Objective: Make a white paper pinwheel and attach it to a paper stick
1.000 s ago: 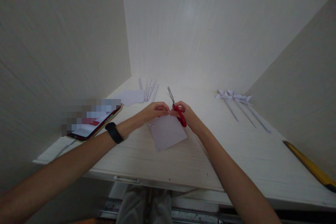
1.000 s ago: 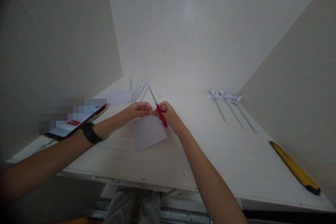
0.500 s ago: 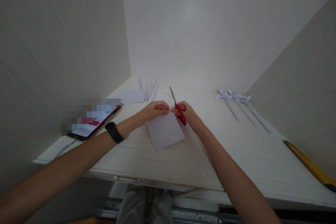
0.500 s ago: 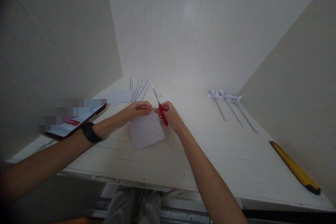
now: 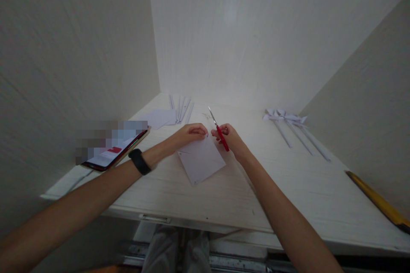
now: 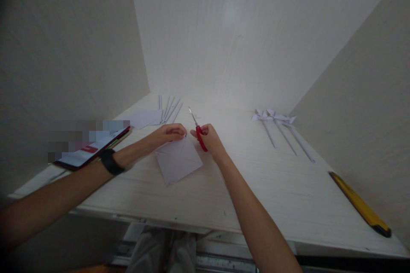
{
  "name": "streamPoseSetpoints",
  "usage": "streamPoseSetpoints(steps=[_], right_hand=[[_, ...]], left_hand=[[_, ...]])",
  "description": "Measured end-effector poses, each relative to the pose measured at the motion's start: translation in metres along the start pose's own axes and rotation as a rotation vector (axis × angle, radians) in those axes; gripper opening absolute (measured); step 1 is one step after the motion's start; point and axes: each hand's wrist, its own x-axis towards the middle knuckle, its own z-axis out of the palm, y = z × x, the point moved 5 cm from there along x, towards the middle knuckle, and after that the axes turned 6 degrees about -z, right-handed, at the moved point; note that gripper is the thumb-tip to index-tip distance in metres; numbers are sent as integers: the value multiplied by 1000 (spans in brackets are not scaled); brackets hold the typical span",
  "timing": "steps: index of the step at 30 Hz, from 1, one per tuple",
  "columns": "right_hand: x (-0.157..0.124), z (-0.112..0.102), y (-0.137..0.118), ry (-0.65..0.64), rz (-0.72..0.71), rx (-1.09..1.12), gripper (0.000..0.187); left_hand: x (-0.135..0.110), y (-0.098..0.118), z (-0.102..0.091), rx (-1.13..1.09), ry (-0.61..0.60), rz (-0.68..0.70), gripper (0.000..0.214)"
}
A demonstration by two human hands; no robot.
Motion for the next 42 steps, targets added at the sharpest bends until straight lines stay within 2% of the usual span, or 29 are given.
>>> streamPoseSetpoints(steps=[5,11,25,32,42], right_hand=[[0,1,0,-7,5,-9,41],[-2,1,-2,-11,8,-5,45],[2,2,4,-26,0,-46,47],[2,2,4,-16,0,-35,49],[0,2,-1,-26,15,-79,49]], left_hand=[[3,-2,-1,5,-31,32,17],[3,-3,1,5,-41,8,20],[4,3,4,55,-128,125,19],[0,3,3,48,-78,72,16],[-2,2,3,71,-66,18,18]])
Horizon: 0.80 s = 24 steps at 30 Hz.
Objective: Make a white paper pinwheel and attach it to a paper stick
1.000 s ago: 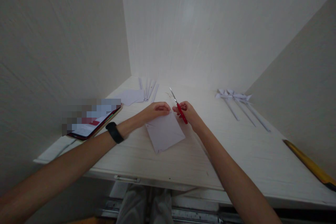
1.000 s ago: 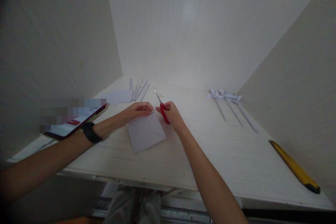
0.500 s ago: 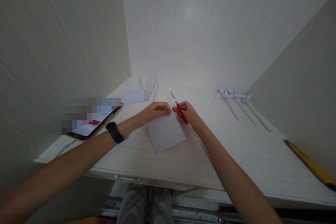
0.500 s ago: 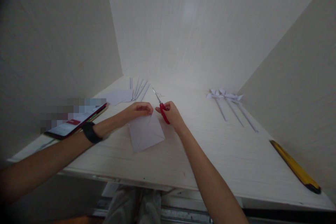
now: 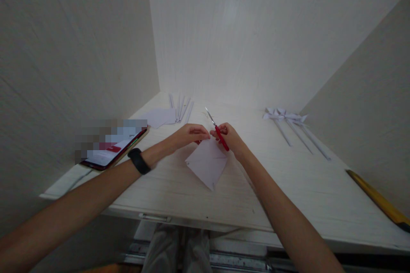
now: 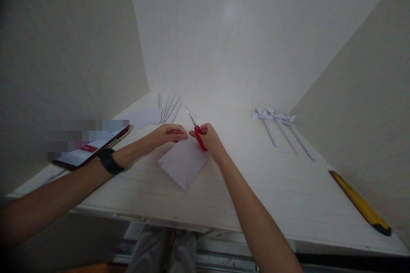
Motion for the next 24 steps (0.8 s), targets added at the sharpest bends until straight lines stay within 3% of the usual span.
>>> streamPoseSetpoints(steps=[24], right_hand=[[2,2,5,-13,-64,21,48]], left_hand=[[4,-5,-4,-44,-5,-4,16]])
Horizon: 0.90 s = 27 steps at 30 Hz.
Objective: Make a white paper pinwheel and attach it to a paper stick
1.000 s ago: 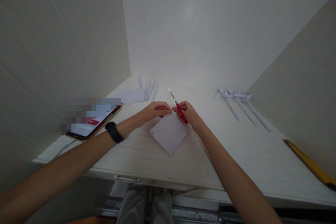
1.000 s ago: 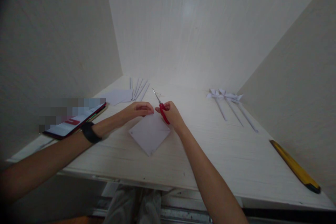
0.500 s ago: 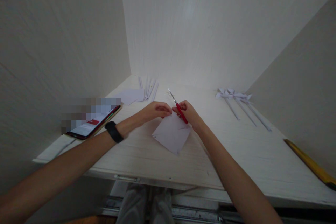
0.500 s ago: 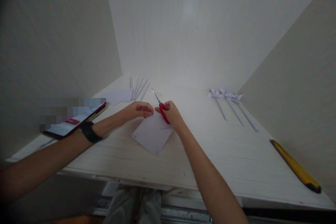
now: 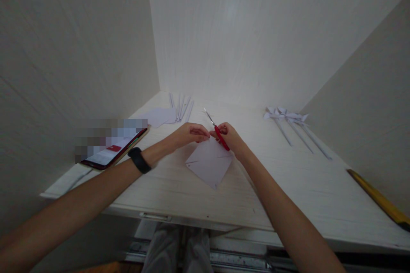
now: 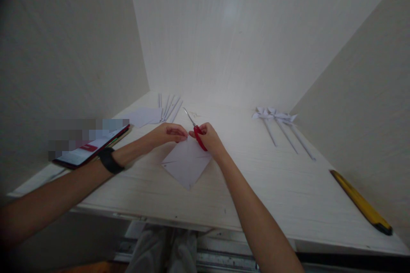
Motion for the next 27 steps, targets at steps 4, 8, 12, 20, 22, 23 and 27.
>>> streamPoseSetpoints(steps=[4,8,12,20,22,23,27], right_hand=[[-2,0,-2,-10,17,-7,46],[-2,1,-2,-7,6,-9,47],[0,1,1,-7,6,-14,47],[1,0,2,-18,-43,-128,35],[0,0,3,-27,-37,-140,31],[0,1,3,-29,-38,-145,30],[0,1,3,-31,-61,-175,26]], left_hand=[[1,-1,0,-6,6,-17,15],[1,0,0,-22,5,-38,15],[1,1,0,-19,15,-33,13],[-3,4,1,22,21,-21,11],[-2,3,1,31,17,-15,12],[-1,3,1,32,15,-12,12],[1,3,0,30,5,-2,11]])
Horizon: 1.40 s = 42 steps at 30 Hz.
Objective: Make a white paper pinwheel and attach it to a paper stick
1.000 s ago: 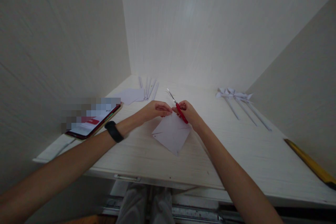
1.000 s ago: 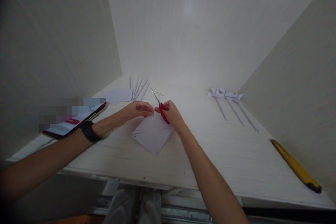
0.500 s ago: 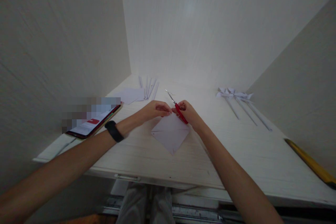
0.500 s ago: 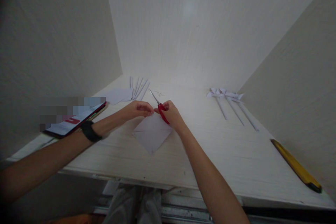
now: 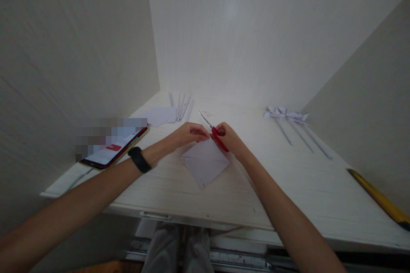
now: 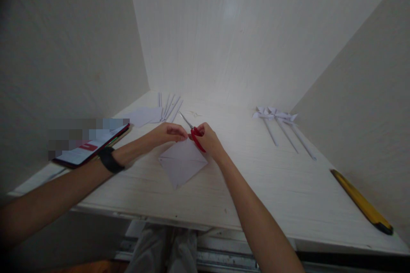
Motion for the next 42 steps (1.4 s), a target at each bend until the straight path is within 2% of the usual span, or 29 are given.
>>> streamPoseSetpoints(steps=[14,22,30,35,42], right_hand=[[-1,1,-1,-6,-71,-61,23],[-1,1,0,11,-12,-5,31],[-5,2,-13,-27,74,211,38],[-12,4,-27,-78,122,341,34],[-12,6,-28,-114,158,444,30]], left_hand=[[-1,-1,0,-9,5,14,12],[1,1,0,1,-21,77,15],[5,-5,-1,-50,-49,79,25],[8,-10,-1,-113,-38,62,30],[10,-15,-3,-168,-1,27,34]])
